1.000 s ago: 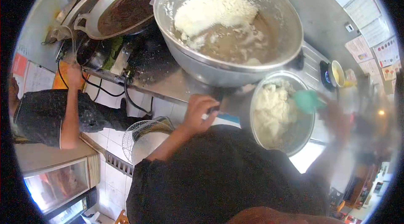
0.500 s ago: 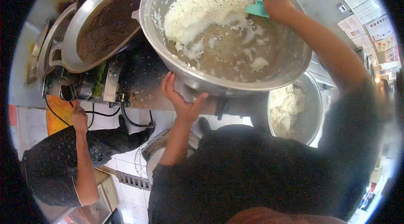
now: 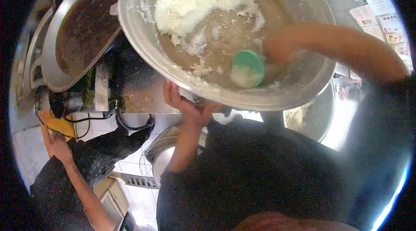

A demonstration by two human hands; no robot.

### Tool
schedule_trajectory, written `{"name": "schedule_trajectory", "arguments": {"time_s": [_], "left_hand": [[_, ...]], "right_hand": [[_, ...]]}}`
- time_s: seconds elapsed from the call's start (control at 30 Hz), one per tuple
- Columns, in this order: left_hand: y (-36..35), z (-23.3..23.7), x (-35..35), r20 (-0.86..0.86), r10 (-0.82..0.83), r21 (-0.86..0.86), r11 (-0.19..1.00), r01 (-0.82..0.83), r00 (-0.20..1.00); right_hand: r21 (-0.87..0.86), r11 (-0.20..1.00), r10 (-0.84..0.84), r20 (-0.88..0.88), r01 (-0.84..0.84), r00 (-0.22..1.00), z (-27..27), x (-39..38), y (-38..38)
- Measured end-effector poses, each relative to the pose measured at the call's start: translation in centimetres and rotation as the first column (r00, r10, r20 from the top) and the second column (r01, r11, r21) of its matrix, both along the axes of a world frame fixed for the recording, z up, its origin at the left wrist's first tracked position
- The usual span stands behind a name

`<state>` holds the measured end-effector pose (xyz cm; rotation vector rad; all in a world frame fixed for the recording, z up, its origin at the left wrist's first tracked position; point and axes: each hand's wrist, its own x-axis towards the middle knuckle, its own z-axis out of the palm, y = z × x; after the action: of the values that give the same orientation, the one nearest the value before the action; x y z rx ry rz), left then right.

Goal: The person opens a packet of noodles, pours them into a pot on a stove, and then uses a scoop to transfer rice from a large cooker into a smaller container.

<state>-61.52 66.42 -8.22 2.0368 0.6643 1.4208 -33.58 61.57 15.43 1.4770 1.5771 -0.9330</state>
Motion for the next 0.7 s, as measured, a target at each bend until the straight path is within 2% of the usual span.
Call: {"name": "schedule_trajectory", "arguments": {"time_s": [0.07, 0.1, 0.17, 0.23, 0.3, 0.37, 0.43, 0.5, 0.53, 0.6, 0.67, 0.7], "left_hand": [[-0.2, 0.0, 0.0, 0.006, -0.006, -0.050, 0.999, 0.006, 1.000], [-0.3, 0.0, 0.2, 0.011, -0.012, -0.072, 0.997, 0.013, 1.000], [-1.0, -0.3, 0.2, -0.005, -0.036, -0.185, 0.982, 0.035, 0.999], [-0.4, 0.2, -0.9, -0.095, -0.026, -0.058, 0.998, 0.021, 0.995], [-0.2, 1.3, -1.1, -0.164, -0.011, -0.015, 1.000, 0.009, 0.986], [-0.3, 1.7, -1.1, -0.155, -0.017, 0.019, 1.000, 0.020, 0.988], [-0.6, 2.6, -0.9, -0.181, -0.012, -0.019, 1.000, 0.008, 0.983], [-1.0, 2.8, -1.0, -0.158, -0.006, -0.054, 0.999, -0.003, 0.987], [-1.0, 3.1, -0.9, -0.142, -0.016, -0.065, 0.998, 0.007, 0.990], [-1.4, 4.0, -0.7, -0.102, -0.038, -0.084, 0.996, 0.030, 0.994], [-1.5, 4.3, -0.9, -0.146, -0.020, -0.069, 0.998, 0.010, 0.989], [-1.4, 4.3, -0.9, -0.163, -0.008, -0.058, 0.998, -0.002, 0.987]], "right_hand": [[-0.166, 0.934, -0.311, 0.056, 0.316, 0.949, -1.3, -2.6, 2.6], [-0.166, 0.882, -0.453, -0.044, 0.441, 0.890, -1.7, -3.9, 3.7], [-0.215, 0.723, -0.691, -0.239, 0.657, 0.682, -2.5, -6.2, 5.6], [-0.138, 0.934, -0.357, -0.337, 0.330, 0.871, -4.8, -6.8, 8.8], [-0.044, 0.984, -0.178, -0.379, 0.174, 0.908, -8.8, -5.7, 11.3], [0.012, 0.956, -0.264, -0.408, 0.295, 0.874, -10.2, -5.5, 12.7], [0.026, 0.849, -0.454, -0.475, 0.528, 0.754, -7.5, -6.5, 12.4], [0.170, 0.782, -0.445, -0.522, 0.600, 0.728, -6.5, -7.1, 12.5], [0.327, 0.782, -0.329, -0.506, 0.531, 0.797, -7.1, -6.7, 13.0], [0.480, 0.712, -0.274, -0.481, 0.512, 0.833, -4.7, -6.0, 13.3], [0.487, 0.606, -0.389, -0.509, 0.629, 0.768, -1.3, -4.4, 13.4], [0.415, 0.516, -0.479, -0.586, 0.750, 0.654, -0.2, -3.8, 13.5]]}}
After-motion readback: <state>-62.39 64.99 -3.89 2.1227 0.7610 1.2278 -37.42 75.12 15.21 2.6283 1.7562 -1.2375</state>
